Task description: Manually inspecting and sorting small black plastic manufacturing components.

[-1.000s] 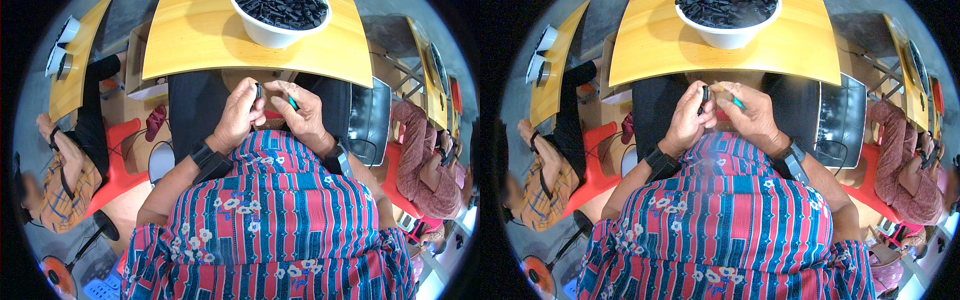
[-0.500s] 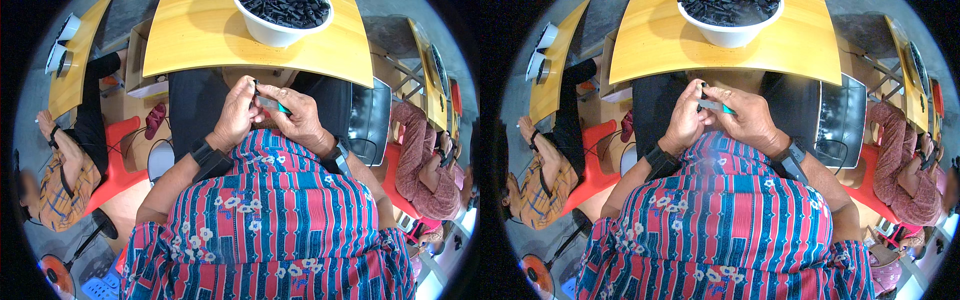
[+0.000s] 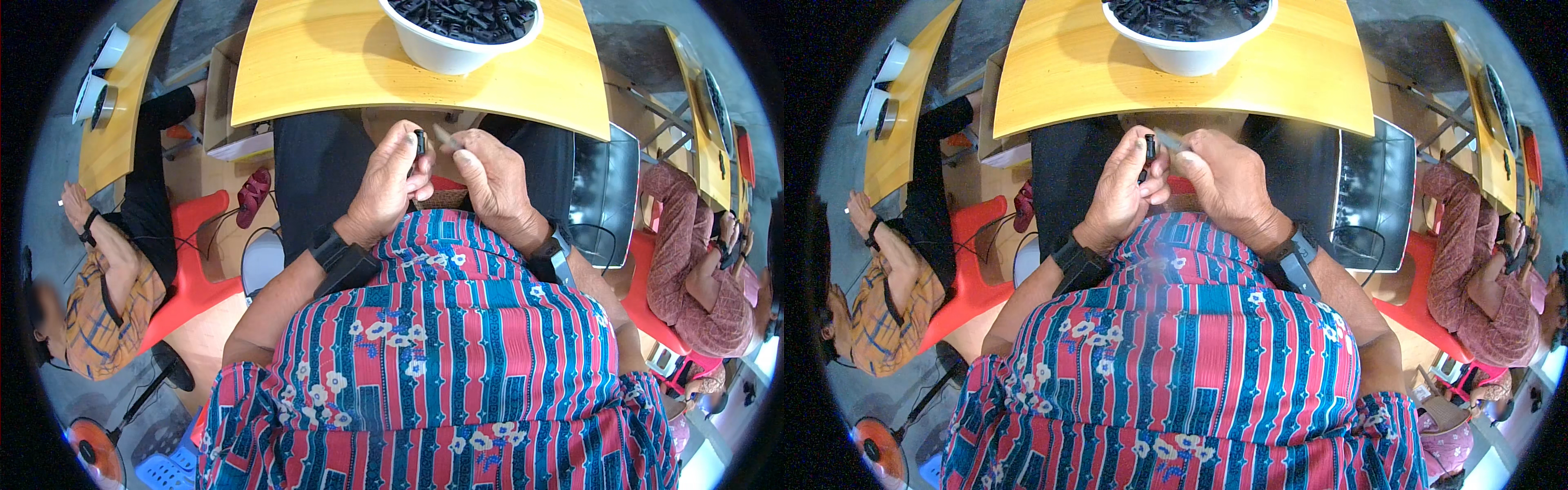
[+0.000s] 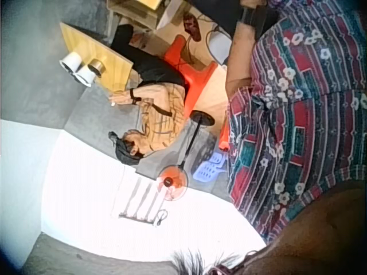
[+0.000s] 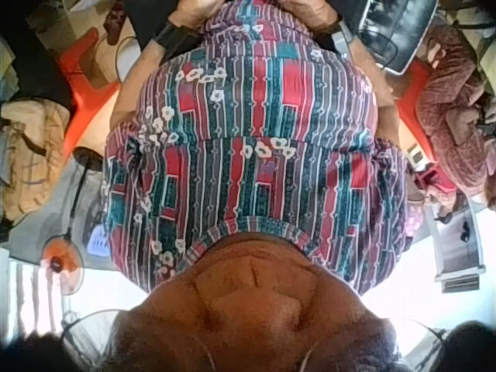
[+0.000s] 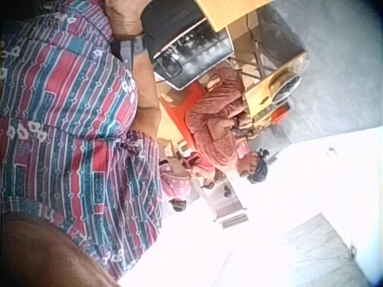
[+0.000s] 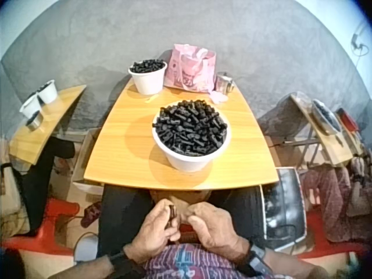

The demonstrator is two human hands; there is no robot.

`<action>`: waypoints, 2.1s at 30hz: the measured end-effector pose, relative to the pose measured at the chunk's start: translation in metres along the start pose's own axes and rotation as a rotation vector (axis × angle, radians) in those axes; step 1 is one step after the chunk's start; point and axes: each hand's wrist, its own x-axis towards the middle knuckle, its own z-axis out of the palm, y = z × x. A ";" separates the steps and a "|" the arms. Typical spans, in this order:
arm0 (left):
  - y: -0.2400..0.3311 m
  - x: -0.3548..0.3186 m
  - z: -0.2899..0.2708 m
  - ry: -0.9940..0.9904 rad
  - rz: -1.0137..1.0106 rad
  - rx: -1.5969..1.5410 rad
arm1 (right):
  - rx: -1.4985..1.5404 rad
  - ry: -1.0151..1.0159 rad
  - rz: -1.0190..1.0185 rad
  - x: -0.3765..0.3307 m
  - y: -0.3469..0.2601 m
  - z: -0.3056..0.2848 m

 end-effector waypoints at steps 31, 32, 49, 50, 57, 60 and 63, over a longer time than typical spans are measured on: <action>-0.002 0.000 -0.009 -0.110 -0.054 0.015 | -0.230 -0.203 -0.015 0.007 -0.007 0.002; -0.002 0.000 -0.009 -0.114 -0.062 0.011 | -0.173 -0.188 -0.033 0.006 -0.006 0.003; 0.000 -0.001 -0.002 -0.034 -0.033 0.120 | 0.100 -0.073 0.151 0.004 -0.004 0.005; 0.001 0.000 -0.003 -0.038 -0.046 0.120 | 0.108 -0.074 0.150 0.006 -0.005 0.005; 0.000 0.002 -0.001 0.016 -0.116 -0.013 | 0.579 -0.059 0.305 -0.002 0.011 0.010; -0.002 -0.001 -0.011 -0.104 -0.128 -0.049 | 0.741 -0.085 0.336 -0.001 0.005 0.015; 0.001 -0.002 -0.006 -0.085 -0.165 -0.103 | 0.740 -0.086 0.323 -0.001 0.002 0.015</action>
